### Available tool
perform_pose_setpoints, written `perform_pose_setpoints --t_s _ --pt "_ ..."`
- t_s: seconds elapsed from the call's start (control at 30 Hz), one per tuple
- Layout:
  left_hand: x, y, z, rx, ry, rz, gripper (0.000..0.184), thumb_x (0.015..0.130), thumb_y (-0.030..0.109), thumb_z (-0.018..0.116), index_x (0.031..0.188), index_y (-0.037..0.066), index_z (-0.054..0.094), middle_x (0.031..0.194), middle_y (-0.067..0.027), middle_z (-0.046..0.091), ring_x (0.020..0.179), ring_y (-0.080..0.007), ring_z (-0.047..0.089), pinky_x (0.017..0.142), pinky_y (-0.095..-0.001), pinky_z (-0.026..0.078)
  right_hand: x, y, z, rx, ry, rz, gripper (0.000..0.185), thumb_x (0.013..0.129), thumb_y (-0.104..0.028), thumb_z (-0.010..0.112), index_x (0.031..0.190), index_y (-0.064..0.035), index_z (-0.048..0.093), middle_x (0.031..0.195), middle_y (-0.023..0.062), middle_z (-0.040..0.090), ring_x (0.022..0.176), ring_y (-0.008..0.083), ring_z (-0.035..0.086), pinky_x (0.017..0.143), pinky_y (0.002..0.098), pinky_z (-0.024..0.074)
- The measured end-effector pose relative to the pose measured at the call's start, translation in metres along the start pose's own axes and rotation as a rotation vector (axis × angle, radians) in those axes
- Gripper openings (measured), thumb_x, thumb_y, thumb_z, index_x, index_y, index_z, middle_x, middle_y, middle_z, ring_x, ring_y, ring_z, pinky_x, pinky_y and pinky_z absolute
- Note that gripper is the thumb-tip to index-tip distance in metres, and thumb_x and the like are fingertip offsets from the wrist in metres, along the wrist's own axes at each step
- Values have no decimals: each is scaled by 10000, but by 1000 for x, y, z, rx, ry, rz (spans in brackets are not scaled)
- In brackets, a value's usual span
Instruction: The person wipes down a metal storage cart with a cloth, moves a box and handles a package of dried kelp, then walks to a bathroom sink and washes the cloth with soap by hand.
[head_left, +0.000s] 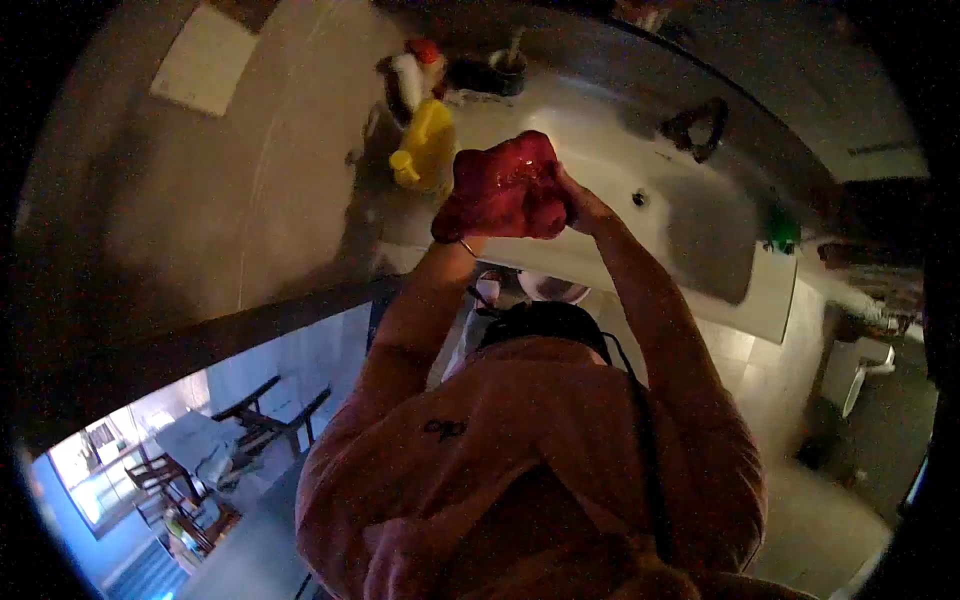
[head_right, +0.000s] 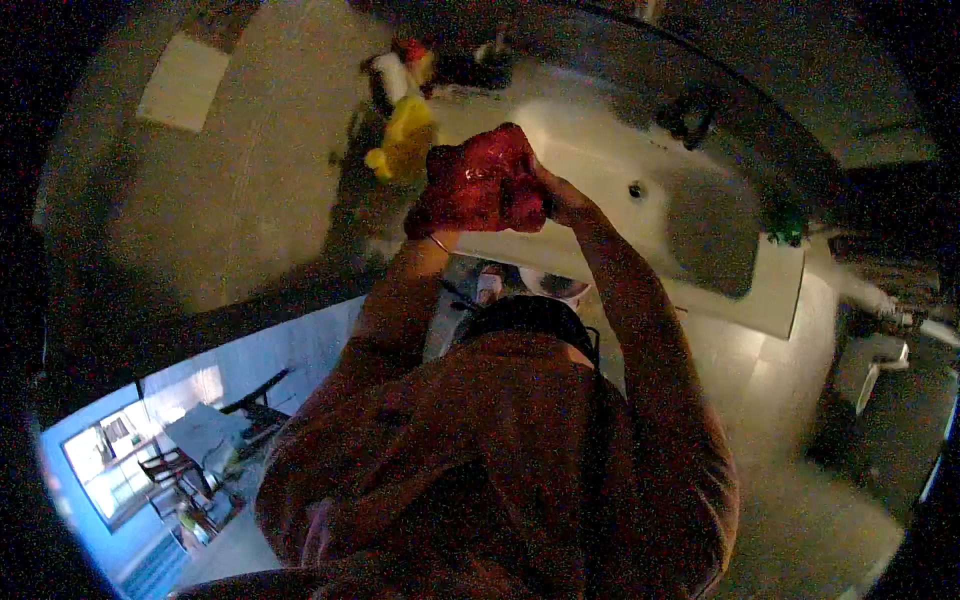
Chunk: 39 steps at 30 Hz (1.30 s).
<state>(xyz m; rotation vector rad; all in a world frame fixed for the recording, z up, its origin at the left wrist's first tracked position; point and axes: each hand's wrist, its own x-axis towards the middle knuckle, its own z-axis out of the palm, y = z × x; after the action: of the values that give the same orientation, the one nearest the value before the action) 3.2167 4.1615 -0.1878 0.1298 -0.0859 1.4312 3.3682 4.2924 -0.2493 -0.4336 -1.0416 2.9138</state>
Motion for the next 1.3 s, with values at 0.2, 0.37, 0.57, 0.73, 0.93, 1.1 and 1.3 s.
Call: perform_pose_setpoints --t_s 0.2,0.37,0.57,0.73,0.93,1.1,1.3 --pt "19 -10 14 62 65 -192 629 886 488 377 1358 79 306 1325 -164 408 1186 -324 441 989 -504 352 -71 -22 -41 -228 464 -192 519 901 -396 494 1228 6 459 1132 111 570 1004 222 572 876 347 474" --pt "70 -54 -29 328 375 -92 657 886 585 296 1245 59 458 1263 -119 489 1119 -332 483 967 -472 378 -69 -19 -31 -184 538 -136 532 924 -415 430 1257 -1 426 1215 108 512 1102 205 505 938 317 409" --pt "130 -72 -89 332 77 -94 417 922 403 387 1186 93 479 1141 -56 524 1062 -238 488 938 -401 396 -31 -13 -41 -1008 592 -768 456 937 -350 380 1278 -48 351 1274 204 406 1203 315 369 982 369 290" --pt "131 -107 0 589 373 -59 463 881 463 448 1213 140 440 1133 -56 509 1020 -241 494 910 -408 400 -50 -57 13 -426 654 -807 531 932 -319 408 1351 -27 263 1368 177 329 1316 311 221 1077 352 138" --pt "128 -103 -29 575 633 -32 520 886 493 425 1263 135 422 1238 -43 453 1142 -232 404 965 -413 350 -61 -60 10 -553 771 -496 536 938 -369 387 1350 -37 296 1379 162 321 1286 272 291 1046 377 231" --pt "135 -94 -10 745 505 38 484 897 444 442 1270 137 418 1178 -48 506 1068 -208 473 950 -390 380 -59 -46 29 -651 722 -826 549 942 -399 375 1333 -18 318 1371 144 338 1280 243 300 1048 400 223" --pt "128 -116 15 570 544 -63 466 928 388 362 1285 91 401 1275 -53 464 1175 -234 428 1036 -394 291 -39 -66 -23 -902 931 -816 399 935 -311 391 1207 -20 418 1178 146 488 1069 267 472 914 378 380"
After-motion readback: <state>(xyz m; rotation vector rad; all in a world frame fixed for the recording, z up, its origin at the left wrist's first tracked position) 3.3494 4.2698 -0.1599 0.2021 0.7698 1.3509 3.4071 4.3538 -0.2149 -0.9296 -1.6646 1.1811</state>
